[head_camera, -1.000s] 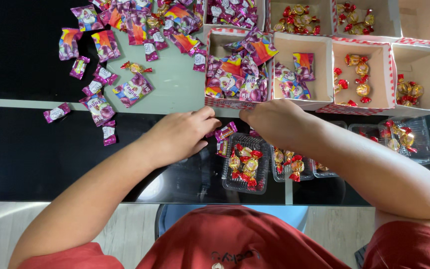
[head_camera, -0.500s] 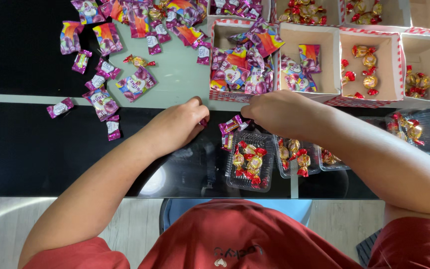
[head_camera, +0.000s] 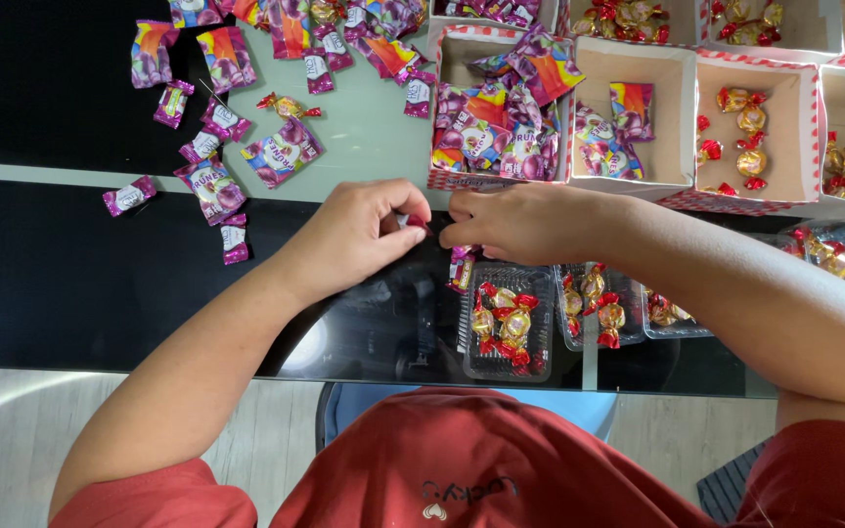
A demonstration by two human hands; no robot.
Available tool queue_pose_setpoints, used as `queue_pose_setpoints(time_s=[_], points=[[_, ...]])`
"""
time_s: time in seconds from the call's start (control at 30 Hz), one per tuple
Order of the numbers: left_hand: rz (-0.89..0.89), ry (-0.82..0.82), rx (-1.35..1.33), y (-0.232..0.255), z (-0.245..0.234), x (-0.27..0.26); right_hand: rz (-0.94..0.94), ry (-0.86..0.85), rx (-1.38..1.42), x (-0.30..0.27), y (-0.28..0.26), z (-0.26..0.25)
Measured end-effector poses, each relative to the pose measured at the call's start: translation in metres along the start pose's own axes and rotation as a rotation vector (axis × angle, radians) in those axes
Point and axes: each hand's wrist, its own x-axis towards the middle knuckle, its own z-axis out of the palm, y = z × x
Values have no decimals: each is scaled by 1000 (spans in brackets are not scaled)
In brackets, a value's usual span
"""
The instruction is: The person sorts wrapped candies from a table into different containers and boxes by hand, moving them one at a time to organize by type.
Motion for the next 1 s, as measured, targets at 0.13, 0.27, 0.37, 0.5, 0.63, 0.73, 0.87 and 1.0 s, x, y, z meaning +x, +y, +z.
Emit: queue_pose_setpoints(time_s=[0.13, 0.27, 0.37, 0.5, 0.63, 0.73, 0.87, 1.0], points=[[24, -69, 65, -5, 13, -4, 36, 8, -41, 3, 8, 9], [260, -138, 264, -2, 26, -12, 12, 111, -34, 3, 14, 19], [285, -192, 315, 3, 30, -10, -8, 185, -33, -3, 14, 19], [423, -162, 397, 7, 38, -6, -103, 295, -206, -20, 6, 2], [326, -239, 503, 6, 52, 0, -144, 576, 48, -27, 23, -35], [375, -197, 592, 2, 59, 2, -58, 719, -67, -24, 63, -73], [383, -135, 668, -8, 64, 5, -18, 835, -204, -4, 109, -98], [399, -169, 971, -16, 60, 3, -24, 926, -175, 6, 134, -103]])
